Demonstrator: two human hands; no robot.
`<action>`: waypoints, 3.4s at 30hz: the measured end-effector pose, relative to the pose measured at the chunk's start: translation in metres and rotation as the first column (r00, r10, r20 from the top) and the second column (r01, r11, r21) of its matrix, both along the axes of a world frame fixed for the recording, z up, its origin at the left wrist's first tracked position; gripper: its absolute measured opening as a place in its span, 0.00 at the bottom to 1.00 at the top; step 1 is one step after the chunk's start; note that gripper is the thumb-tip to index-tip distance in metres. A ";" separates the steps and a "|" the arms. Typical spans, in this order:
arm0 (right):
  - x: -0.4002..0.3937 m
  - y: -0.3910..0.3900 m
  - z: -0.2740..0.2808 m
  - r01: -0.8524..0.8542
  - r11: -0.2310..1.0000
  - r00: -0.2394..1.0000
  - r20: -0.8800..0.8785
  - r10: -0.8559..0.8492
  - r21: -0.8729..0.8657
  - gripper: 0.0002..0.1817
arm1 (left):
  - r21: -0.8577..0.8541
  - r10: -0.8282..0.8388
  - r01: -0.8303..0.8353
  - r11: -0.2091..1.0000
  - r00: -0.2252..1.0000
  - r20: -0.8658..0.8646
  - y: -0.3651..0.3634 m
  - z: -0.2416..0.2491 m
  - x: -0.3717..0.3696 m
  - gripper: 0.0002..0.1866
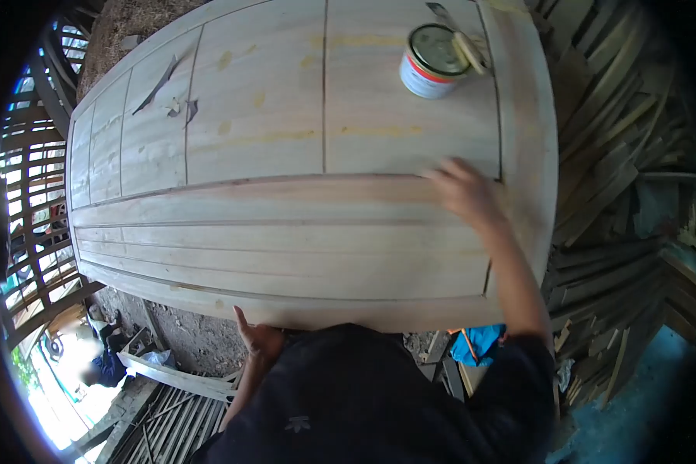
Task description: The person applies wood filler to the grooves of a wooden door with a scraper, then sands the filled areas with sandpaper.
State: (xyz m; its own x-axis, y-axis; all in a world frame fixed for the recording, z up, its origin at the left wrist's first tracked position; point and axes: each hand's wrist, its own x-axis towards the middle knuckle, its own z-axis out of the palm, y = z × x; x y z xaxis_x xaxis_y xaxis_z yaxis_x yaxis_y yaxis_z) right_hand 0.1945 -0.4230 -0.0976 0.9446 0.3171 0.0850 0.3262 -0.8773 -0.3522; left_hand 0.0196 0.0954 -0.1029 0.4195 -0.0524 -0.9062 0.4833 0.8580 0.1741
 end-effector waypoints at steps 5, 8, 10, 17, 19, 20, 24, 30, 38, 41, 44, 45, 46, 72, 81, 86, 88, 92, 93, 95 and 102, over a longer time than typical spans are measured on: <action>-0.027 -0.043 -0.002 0.185 0.982 0.983 -0.010 -0.185 -0.027 0.19 | 0.067 -0.008 0.009 0.998 1.000 -0.014 0.000 -0.007 -0.006 0.53; 0.017 0.033 0.013 -0.026 1.000 0.993 0.118 0.024 0.009 0.17 | 0.097 0.016 -0.014 0.995 1.000 -0.020 -0.006 -0.006 -0.001 0.52; 0.026 0.044 0.025 -0.097 0.995 0.994 0.047 0.095 0.038 0.15 | 0.099 -0.033 0.031 0.995 0.999 0.017 -0.003 -0.006 -0.002 0.52; -0.004 0.011 -0.013 0.071 0.996 0.995 0.069 -0.074 0.047 0.16 | 0.053 0.063 -0.060 0.997 0.996 -0.061 0.000 -0.003 -0.005 0.50; 0.017 0.066 -0.021 -0.092 0.994 0.987 0.135 0.085 0.052 0.21 | 0.107 0.027 -0.022 0.994 0.999 -0.044 0.004 -0.008 -0.005 0.51; 0.029 0.090 -0.016 -0.117 0.992 0.985 0.136 0.108 0.056 0.19 | 0.062 -0.020 0.023 0.998 0.998 -0.055 0.002 -0.009 -0.002 0.51; 0.010 0.008 0.012 -0.074 0.997 0.997 0.036 0.075 -0.031 0.16 | 0.001 0.049 -0.050 0.999 0.995 -0.086 0.007 -0.003 0.000 0.52; -0.013 -0.044 0.005 0.053 0.994 0.991 0.131 -0.041 -0.094 0.11 | 0.033 0.077 -0.075 0.997 0.995 -0.068 0.016 -0.019 -0.004 0.52; -0.028 -0.093 0.055 0.150 0.985 0.986 -0.064 -0.156 -0.090 0.11 | 0.007 0.166 -0.166 0.986 0.981 -0.103 -0.007 0.008 0.009 0.49; -0.033 -0.094 0.069 0.301 0.953 0.950 -0.079 -0.302 -0.030 0.10 | -0.044 0.105 -0.110 0.993 0.989 -0.108 0.007 -0.003 0.000 0.50; -0.042 -0.087 0.057 0.321 0.947 0.945 -0.050 -0.322 -0.017 0.10 | -0.059 0.058 -0.057 0.997 0.998 0.022 0.022 -0.023 -0.015 0.54; -0.044 -0.085 0.050 0.296 0.955 0.955 -0.015 -0.296 0.000 0.09 | -0.044 0.053 -0.052 0.998 0.998 0.018 0.022 -0.022 -0.014 0.54; -0.045 -0.082 0.044 0.296 0.955 0.955 0.003 -0.296 0.006 0.09 | -0.029 0.048 -0.048 0.998 0.999 0.016 0.021 -0.022 -0.011 0.54; -0.054 -0.064 0.020 0.378 0.926 0.925 0.054 -0.377 0.000 0.08 | 0.052 -0.018 0.008 0.999 0.979 0.202 0.004 -0.031 -0.025 0.57; -0.049 -0.060 0.002 0.362 0.931 0.921 0.140 -0.364 0.042 0.08 | 0.133 0.077 -0.085 0.987 0.995 0.064 0.008 -0.031 -0.038 0.47; -0.050 -0.060 -0.005 0.366 0.927 0.917 0.137 -0.375 0.085 0.06 | 0.174 0.030 -0.042 0.984 0.997 0.070 0.003 -0.028 -0.046 0.44; -0.047 -0.063 -0.008 0.362 0.930 0.922 0.122 -0.367 0.063 0.07 | 0.166 0.015 -0.027 0.986 0.997 0.075 0.011 -0.029 -0.047 0.43; -0.049 -0.056 -0.006 0.418 0.908 0.898 0.139 -0.417 0.021 0.08 | 0.162 0.023 -0.036 0.986 0.996 0.081 0.028 -0.036 -0.043 0.43; -0.048 -0.054 -0.002 0.446 0.895 0.891 0.093 -0.444 0.001 0.09 | 0.158 0.021 -0.035 0.987 0.996 0.086 0.029 -0.035 -0.041 0.43; -0.052 -0.044 0.005 0.480 0.877 0.877 0.051 -0.478 -0.020 0.10 | 0.136 0.051 -0.060 0.989 0.996 0.069 0.032 -0.031 -0.037 0.44; -0.017 -0.008 0.057 0.483 0.859 0.809 0.289 -0.512 0.170 0.17 | 0.116 0.119 -0.131 0.985 0.987 0.105 0.041 -0.038 -0.031 0.49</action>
State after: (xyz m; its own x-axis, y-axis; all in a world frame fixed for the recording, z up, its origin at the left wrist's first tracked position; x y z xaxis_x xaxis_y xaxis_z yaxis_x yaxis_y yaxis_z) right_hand 0.1778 -0.4312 -0.0402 0.8888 -0.2107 0.4069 -0.0414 -0.9212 -0.3868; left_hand -0.0117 0.1360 -0.1413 0.5025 0.1145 -0.8569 0.3488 0.8801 0.3221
